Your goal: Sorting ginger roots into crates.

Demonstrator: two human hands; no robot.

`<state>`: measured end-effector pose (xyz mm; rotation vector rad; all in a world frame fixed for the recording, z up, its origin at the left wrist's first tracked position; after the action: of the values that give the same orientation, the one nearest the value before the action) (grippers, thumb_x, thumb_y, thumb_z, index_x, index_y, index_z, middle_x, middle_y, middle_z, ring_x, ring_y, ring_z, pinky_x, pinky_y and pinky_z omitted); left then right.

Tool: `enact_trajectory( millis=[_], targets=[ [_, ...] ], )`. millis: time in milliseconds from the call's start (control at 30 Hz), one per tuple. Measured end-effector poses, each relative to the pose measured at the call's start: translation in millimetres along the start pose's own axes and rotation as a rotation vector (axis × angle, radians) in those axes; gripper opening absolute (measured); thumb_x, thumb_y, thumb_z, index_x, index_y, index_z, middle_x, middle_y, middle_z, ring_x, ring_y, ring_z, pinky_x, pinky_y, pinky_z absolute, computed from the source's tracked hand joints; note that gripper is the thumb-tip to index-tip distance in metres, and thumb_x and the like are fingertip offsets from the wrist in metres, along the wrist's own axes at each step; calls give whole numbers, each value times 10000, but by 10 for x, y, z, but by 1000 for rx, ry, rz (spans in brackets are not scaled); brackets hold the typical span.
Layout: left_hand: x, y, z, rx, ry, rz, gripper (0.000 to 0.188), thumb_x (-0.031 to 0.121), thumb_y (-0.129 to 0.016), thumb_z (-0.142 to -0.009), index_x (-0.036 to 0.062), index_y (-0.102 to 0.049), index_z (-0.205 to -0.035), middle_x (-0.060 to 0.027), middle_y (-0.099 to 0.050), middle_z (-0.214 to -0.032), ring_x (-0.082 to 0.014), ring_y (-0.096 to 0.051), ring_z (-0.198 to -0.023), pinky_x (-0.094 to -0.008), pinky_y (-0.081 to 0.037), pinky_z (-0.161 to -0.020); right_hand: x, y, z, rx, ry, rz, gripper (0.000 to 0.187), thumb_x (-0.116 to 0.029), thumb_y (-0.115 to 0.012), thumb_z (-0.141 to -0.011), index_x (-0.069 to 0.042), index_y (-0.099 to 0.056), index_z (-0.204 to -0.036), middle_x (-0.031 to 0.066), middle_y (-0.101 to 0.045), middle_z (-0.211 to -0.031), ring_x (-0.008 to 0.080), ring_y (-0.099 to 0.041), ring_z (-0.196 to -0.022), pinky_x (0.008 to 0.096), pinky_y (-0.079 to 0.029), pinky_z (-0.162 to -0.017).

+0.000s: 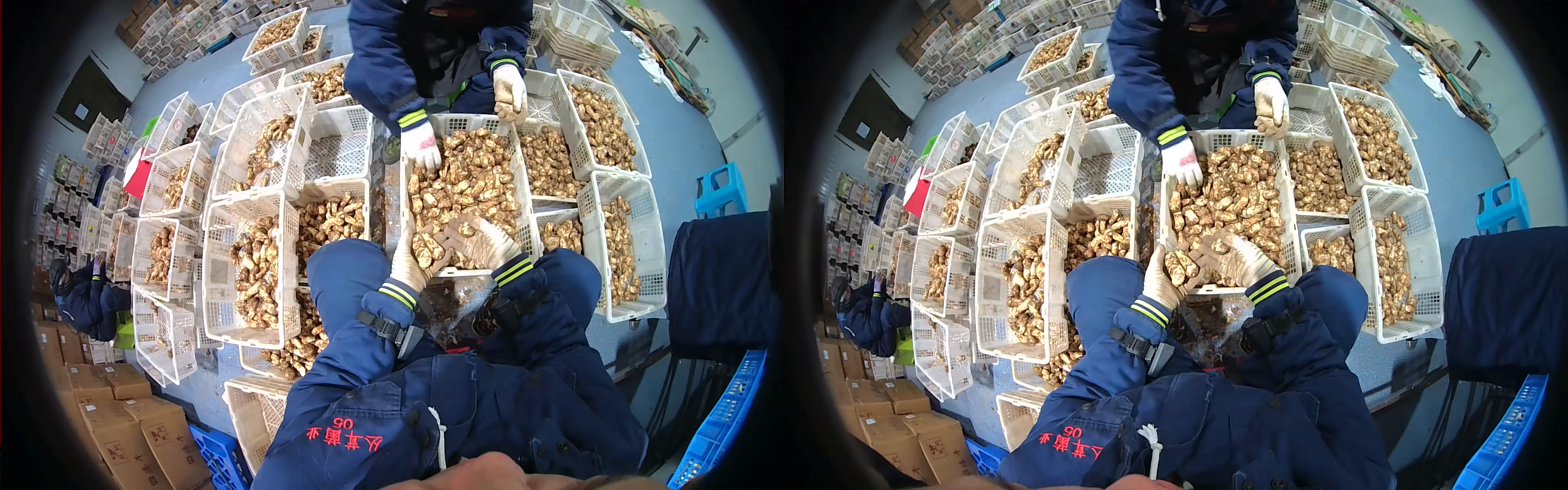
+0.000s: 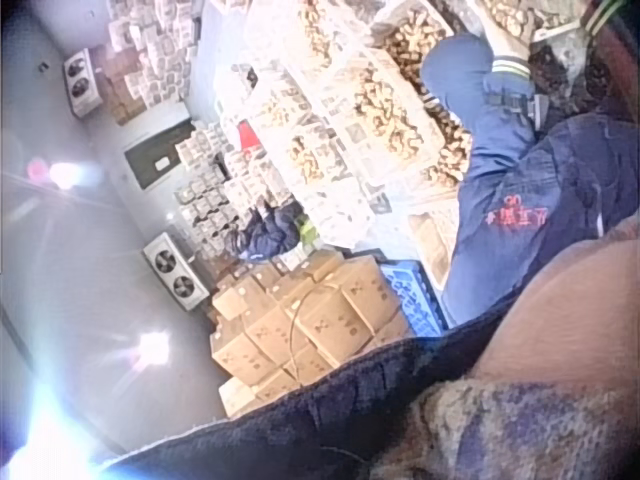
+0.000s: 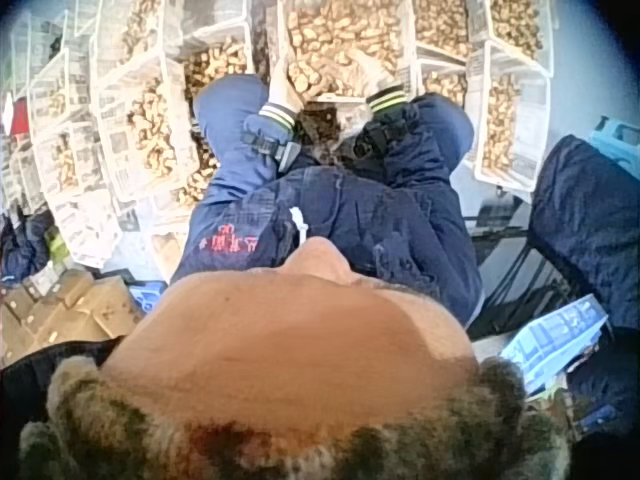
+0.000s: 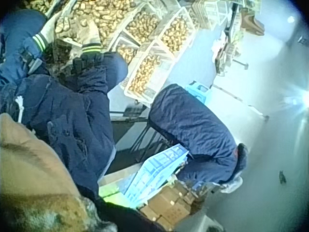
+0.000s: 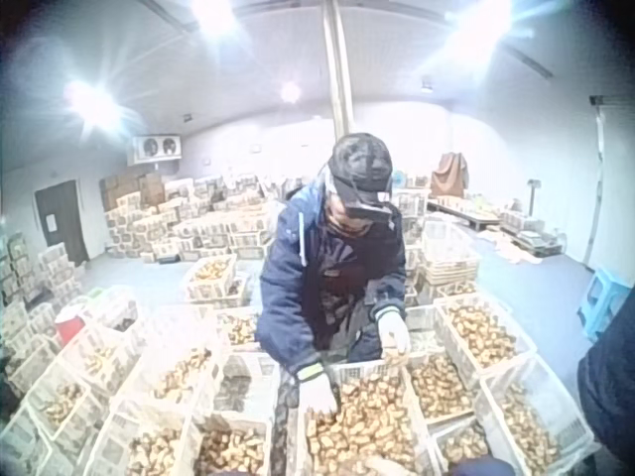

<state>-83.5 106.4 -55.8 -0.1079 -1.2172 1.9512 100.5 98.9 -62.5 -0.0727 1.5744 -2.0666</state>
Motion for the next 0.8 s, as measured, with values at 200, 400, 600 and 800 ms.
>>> enact_trajectory(
  millis=[200, 400, 600, 800],
  targets=[
    [-19, -23, -8, 9, -2, 8, 567, 553, -329, -922, 66, -524, -1136, -144, -606, -1095, -289, -614, -963, -442, -538, -781, -6, 1, -2, 113, 46, 102, 254, -164, -575, -896, -17, -510, -1092, 149, -582, -1062, 306, -586, -998, 451, -543, -831],
    [-4, 52, -13, 32, -16, -1, 546, 542, -352, -921, 65, -535, -1115, -145, -620, -1034, -292, -619, -932, -441, -545, -762, 18, -46, -30, 228, 230, 475, 322, -188, -661, -839, -6, -525, -1067, 124, -617, -982, 247, -617, -890, 380, -550, -746],
    [6, 42, -11, 65, -14, -13, 531, 531, -364, -919, 65, -545, -1098, -145, -625, -1011, -299, -619, -922, -436, -547, -750, 39, -36, -121, 618, 438, 1751, 432, -209, -740, -744, 6, -554, -1069, 142, -663, -942, 281, -634, -869, 374, -493, -764],
    [6, 53, -20, 59, -22, 1, 543, 544, -366, -912, 66, -540, -1103, -141, -620, -1030, -300, -612, -942, -443, -545, -763, 83, -7, -112, 431, 566, 1645, 563, -236, -736, -746, -14, -512, -1212, 162, -607, -1141, 298, -583, -1043, 341, -457, -884]
  ],
)
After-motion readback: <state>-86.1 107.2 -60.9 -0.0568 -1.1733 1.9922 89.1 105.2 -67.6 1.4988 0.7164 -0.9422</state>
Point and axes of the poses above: each hand's wrist, its own z-axis away from the middle knuckle, its own y-axis out of the back of the hand, x = y × z, the point moved 1 cm from there along -z, towards the middle knuckle
